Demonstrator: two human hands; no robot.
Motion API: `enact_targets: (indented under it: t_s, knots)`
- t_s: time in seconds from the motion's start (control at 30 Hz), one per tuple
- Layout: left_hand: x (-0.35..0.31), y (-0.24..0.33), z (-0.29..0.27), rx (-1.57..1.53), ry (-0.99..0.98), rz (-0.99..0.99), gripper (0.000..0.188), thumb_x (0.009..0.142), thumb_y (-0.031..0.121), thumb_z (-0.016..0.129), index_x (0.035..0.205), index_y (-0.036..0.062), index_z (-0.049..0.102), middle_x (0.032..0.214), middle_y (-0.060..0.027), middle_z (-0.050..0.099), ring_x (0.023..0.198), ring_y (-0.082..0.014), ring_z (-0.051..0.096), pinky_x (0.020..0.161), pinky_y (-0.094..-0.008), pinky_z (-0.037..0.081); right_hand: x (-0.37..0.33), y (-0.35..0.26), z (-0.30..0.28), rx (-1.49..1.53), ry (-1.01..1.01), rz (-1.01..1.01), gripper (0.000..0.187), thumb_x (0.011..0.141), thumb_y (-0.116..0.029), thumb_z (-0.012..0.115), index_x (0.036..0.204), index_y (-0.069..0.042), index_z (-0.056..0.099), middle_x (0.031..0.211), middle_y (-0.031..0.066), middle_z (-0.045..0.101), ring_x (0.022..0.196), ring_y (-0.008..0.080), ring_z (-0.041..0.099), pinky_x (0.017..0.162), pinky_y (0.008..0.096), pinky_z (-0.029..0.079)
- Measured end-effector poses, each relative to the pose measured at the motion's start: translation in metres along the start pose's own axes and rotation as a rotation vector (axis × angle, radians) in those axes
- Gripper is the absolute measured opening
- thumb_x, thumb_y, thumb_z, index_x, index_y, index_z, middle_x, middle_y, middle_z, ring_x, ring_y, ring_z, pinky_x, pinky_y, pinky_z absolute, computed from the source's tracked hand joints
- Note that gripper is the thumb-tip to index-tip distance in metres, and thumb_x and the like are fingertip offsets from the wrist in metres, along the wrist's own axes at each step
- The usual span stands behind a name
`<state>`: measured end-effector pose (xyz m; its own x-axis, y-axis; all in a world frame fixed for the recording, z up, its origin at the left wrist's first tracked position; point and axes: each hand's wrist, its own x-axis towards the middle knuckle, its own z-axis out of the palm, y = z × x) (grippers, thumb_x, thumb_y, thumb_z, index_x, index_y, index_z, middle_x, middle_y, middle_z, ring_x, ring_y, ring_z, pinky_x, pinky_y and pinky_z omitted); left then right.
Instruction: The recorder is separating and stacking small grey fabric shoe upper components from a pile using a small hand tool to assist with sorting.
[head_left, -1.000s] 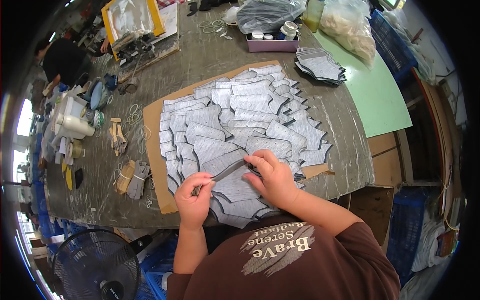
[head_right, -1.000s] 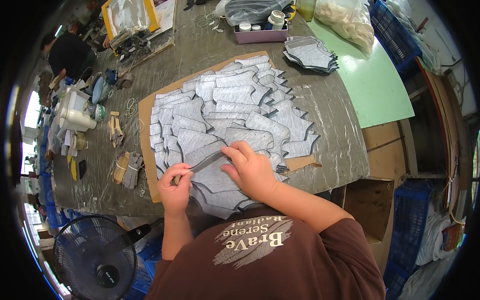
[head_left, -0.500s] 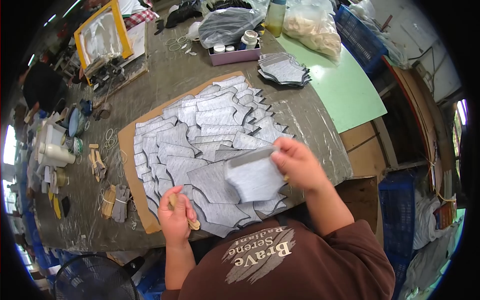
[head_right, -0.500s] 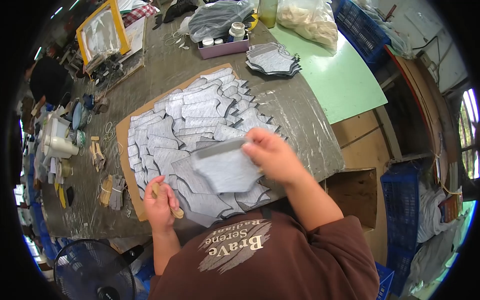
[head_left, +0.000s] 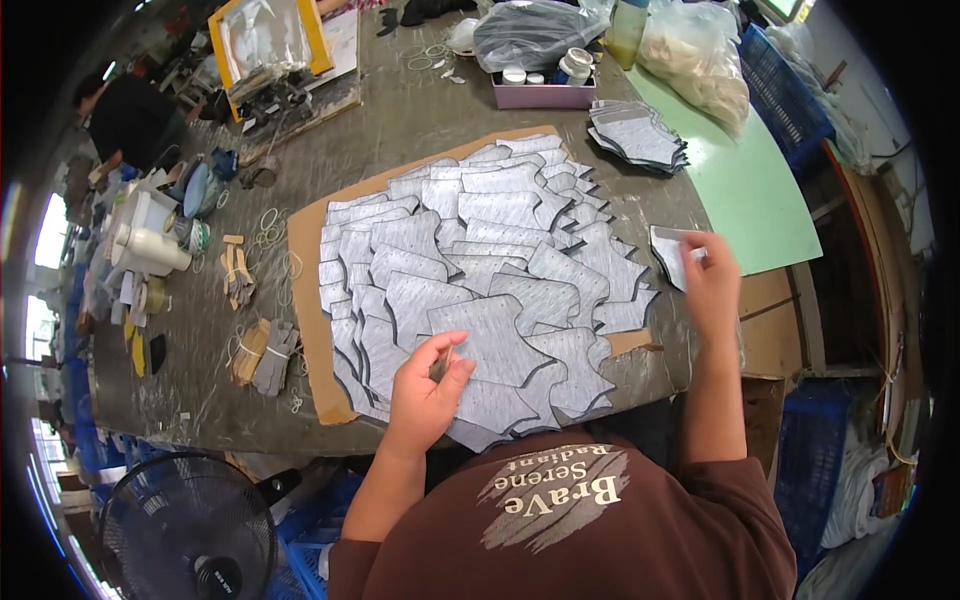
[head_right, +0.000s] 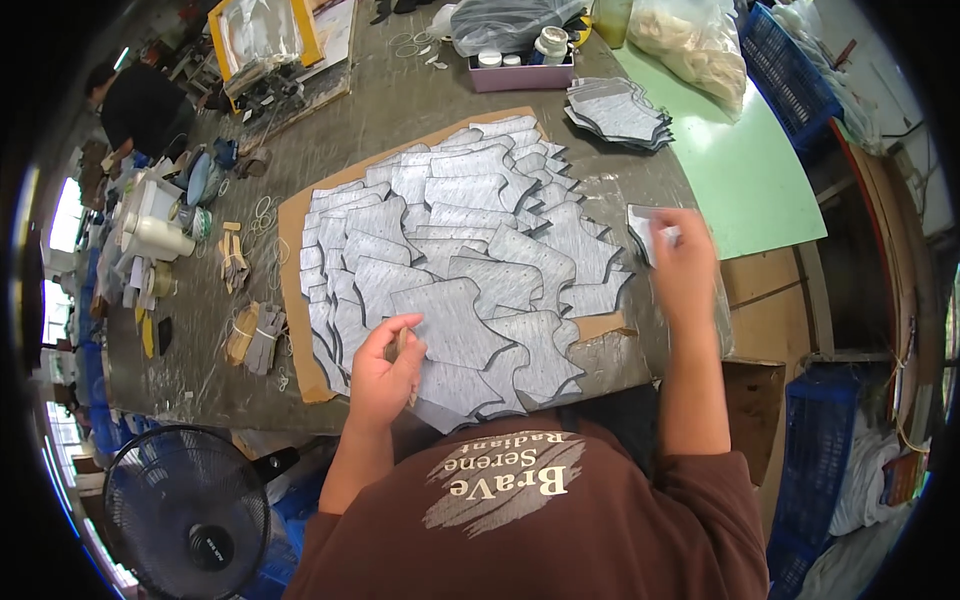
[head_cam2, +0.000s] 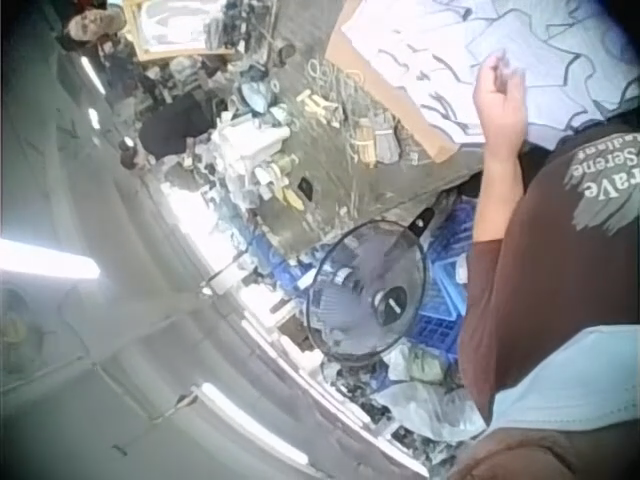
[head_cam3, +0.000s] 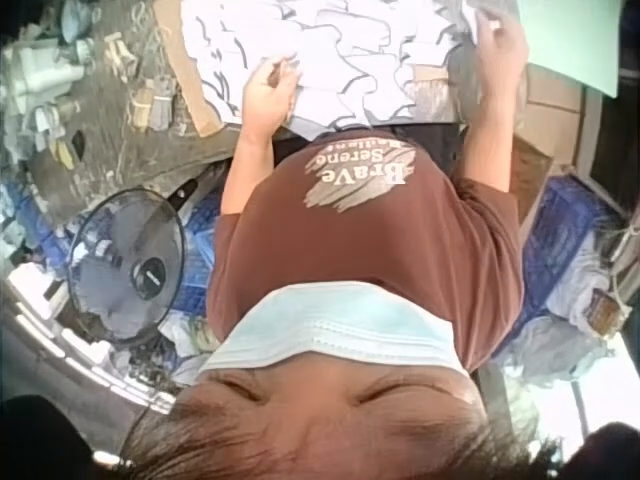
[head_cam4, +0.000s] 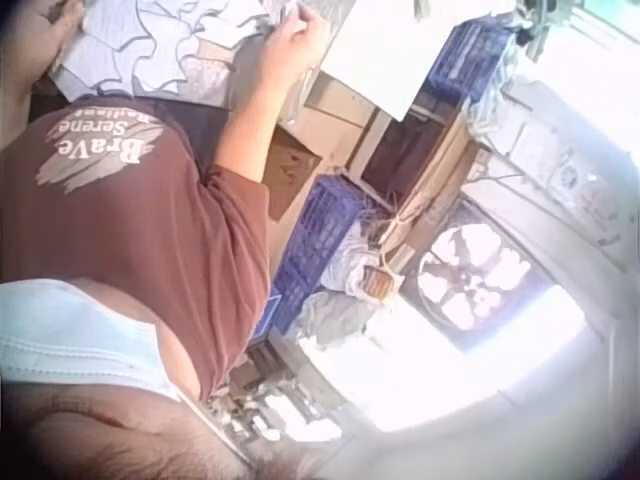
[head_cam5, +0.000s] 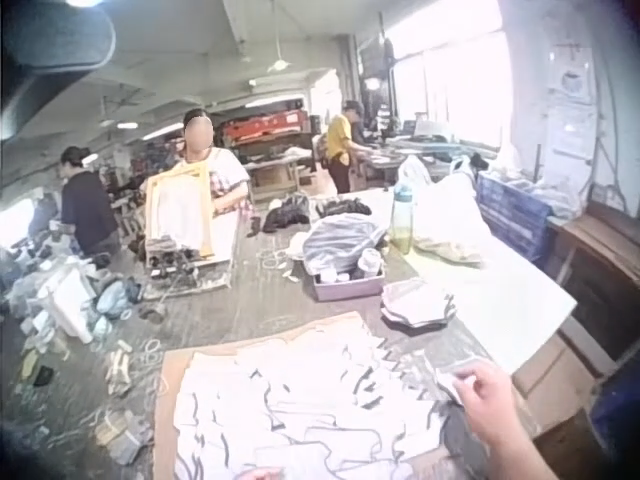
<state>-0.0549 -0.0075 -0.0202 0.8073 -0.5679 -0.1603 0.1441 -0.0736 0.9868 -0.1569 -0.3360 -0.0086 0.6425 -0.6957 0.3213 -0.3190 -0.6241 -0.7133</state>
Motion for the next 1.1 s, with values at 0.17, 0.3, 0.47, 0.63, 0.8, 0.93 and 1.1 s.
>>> enact_targets:
  t_s: [0.17,0.3,0.47,0.63,0.8,0.93,1.1]
  knots:
    - [-0.001,0.019,0.01,-0.031,-0.045,-0.109,0.035,0.089,0.015,0.064,0.117,-0.0026,0.054,0.074,0.0038,0.051,0.057,-0.002,0.047,0.05,-0.0179,0.038,-0.067,-0.103,0.048,0.546,-0.753,-0.027,0.012,0.078,-0.007,0.067,0.088,0.0,0.068,0.08,0.013,0.067,0.071,0.0216,0.064,0.066,0.0307,0.05]
    - [-0.006,0.013,0.018,0.502,0.028,0.187,0.037,0.084,0.004,0.06,0.12,-0.0025,0.052,0.082,-0.0093,0.059,0.07,-0.0201,0.059,0.063,-0.0298,0.048,-0.079,-0.113,0.067,0.636,-0.792,-0.054,0.01,0.078,-0.005,0.065,0.086,0.0,0.068,0.079,0.0143,0.066,0.072,0.0236,0.064,0.065,0.0313,0.05]
    - [-0.008,0.015,0.021,0.788,0.05,0.457,0.046,0.079,-0.001,0.06,0.124,-0.002,0.05,0.092,-0.0192,0.058,0.073,-0.0358,0.059,0.064,-0.0397,0.049,-0.084,-0.113,0.072,0.635,-0.744,-0.217,0.009,0.076,-0.005,0.067,0.083,0.0,0.067,0.076,0.0132,0.064,0.07,0.0285,0.061,0.063,0.0336,0.048]
    - [-0.01,0.015,0.023,0.869,0.016,0.488,0.052,0.078,-0.002,0.058,0.129,-0.0022,0.047,0.081,-0.0156,0.053,0.065,-0.0326,0.055,0.056,-0.0396,0.046,-0.088,-0.113,0.073,0.617,-0.748,-0.16,0.006,0.078,-0.004,0.067,0.079,0.001,0.064,0.073,0.009,0.061,0.064,0.019,0.057,0.059,0.029,0.045]
    - [-0.009,0.014,0.024,0.722,-0.018,0.458,0.049,0.08,-0.003,0.057,0.128,-0.0023,0.048,0.087,-0.0153,0.058,0.068,-0.0264,0.058,0.059,-0.0337,0.048,-0.091,-0.115,0.077,0.802,-0.784,-0.057,0.003,0.08,0.0,0.061,0.078,0.001,0.062,0.076,0.0063,0.061,0.068,0.0128,0.057,0.06,0.0264,0.046]
    - [-0.01,0.016,0.025,0.592,-0.031,0.406,0.049,0.08,-0.002,0.059,0.128,-0.0016,0.049,0.094,-0.0155,0.062,0.071,-0.021,0.059,0.063,-0.0293,0.048,-0.089,-0.116,0.076,0.857,-0.816,-0.048,0.004,0.081,0.0,0.059,0.078,0.001,0.062,0.077,0.0059,0.062,0.071,0.013,0.059,0.064,0.0257,0.047]
    - [-0.01,0.014,0.023,0.684,0.0,0.43,0.05,0.081,-0.002,0.059,0.13,-0.0008,0.048,0.086,-0.0154,0.058,0.067,-0.0264,0.057,0.06,-0.0325,0.047,-0.089,-0.113,0.075,0.802,-0.826,-0.024,0.006,0.084,-0.004,0.064,0.082,0.002,0.064,0.077,0.0061,0.062,0.07,0.0129,0.058,0.064,0.0255,0.046]
